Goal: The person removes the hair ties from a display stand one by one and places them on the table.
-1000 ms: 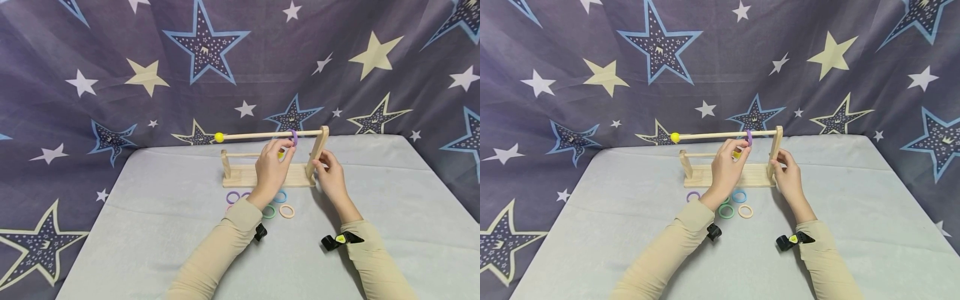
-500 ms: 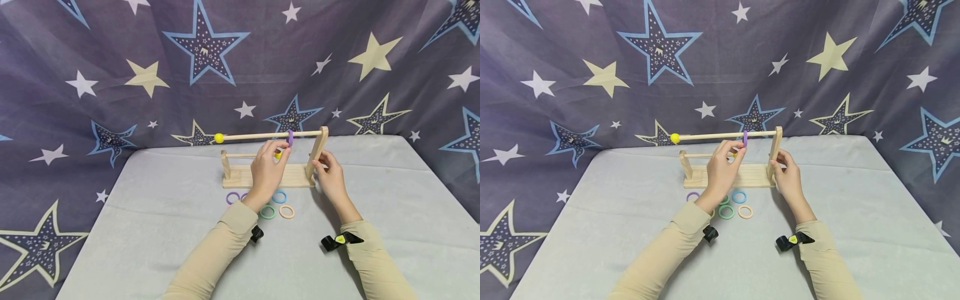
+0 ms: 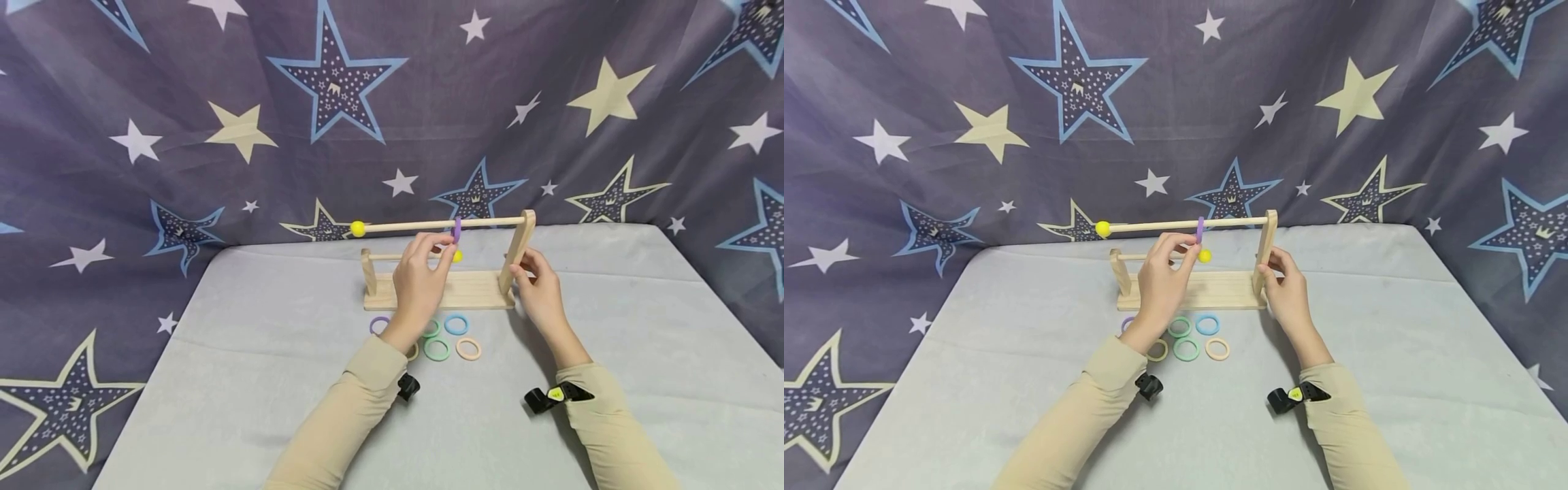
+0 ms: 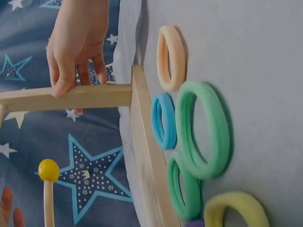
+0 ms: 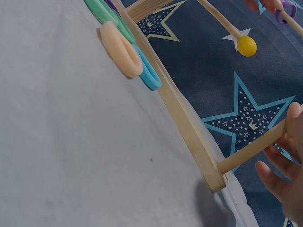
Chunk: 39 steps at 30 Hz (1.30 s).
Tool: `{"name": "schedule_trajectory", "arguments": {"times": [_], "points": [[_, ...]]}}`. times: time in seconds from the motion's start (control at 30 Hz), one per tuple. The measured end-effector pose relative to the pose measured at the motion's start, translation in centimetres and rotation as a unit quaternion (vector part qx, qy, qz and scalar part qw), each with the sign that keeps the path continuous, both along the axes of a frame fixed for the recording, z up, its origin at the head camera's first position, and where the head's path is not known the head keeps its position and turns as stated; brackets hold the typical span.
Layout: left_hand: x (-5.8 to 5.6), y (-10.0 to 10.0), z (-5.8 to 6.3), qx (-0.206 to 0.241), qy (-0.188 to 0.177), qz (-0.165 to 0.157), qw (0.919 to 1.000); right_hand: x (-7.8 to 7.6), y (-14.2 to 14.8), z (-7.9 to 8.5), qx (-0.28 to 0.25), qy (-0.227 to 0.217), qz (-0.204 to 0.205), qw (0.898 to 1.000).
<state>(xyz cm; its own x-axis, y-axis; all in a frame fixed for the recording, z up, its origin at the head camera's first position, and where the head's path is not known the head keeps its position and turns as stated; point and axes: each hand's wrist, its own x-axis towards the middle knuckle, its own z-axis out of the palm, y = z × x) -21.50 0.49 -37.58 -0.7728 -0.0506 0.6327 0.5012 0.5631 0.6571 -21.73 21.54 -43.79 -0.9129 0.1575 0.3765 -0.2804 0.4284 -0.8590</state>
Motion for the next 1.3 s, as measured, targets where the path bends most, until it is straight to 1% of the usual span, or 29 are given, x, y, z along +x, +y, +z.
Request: {"name": "schedule_trajectory", "arguments": {"times": [0.2,0.5,0.67,0.9,1.0,1.3], "points": [[0.1,-1.3,-0.1,0.011,0.006,0.004,0.9999,-0.1,-0.1,-0.1,-0.004,-0.002,0.001,1.0],[-0.1,-3.0,0.0,0.037,-0.005,-0.005,0.9993,-0.1,0.1,-0.2,0.003,0.002,-0.001,1.0],[-0.2,-3.8,0.0,0.052,-0.01,-0.007,0.9986,-0.1,0.1,-0.1,-0.002,0.003,0.002,1.0],[-0.1,-4.7,-0.3,0.05,-0.019,0.019,0.9984,0.0,0.0,0.0,-0.006,-0.004,0.003,1.0],[-0.1,-5.1,-0.5,0.052,-0.019,0.023,0.9982,0.1,0.0,0.1,-0.007,-0.004,0.005,1.0],[-0.3,-6.6,-0.2,0.08,-0.01,0.007,0.9967,0.1,0.0,0.2,-0.002,-0.009,0.006,1.0]]}}
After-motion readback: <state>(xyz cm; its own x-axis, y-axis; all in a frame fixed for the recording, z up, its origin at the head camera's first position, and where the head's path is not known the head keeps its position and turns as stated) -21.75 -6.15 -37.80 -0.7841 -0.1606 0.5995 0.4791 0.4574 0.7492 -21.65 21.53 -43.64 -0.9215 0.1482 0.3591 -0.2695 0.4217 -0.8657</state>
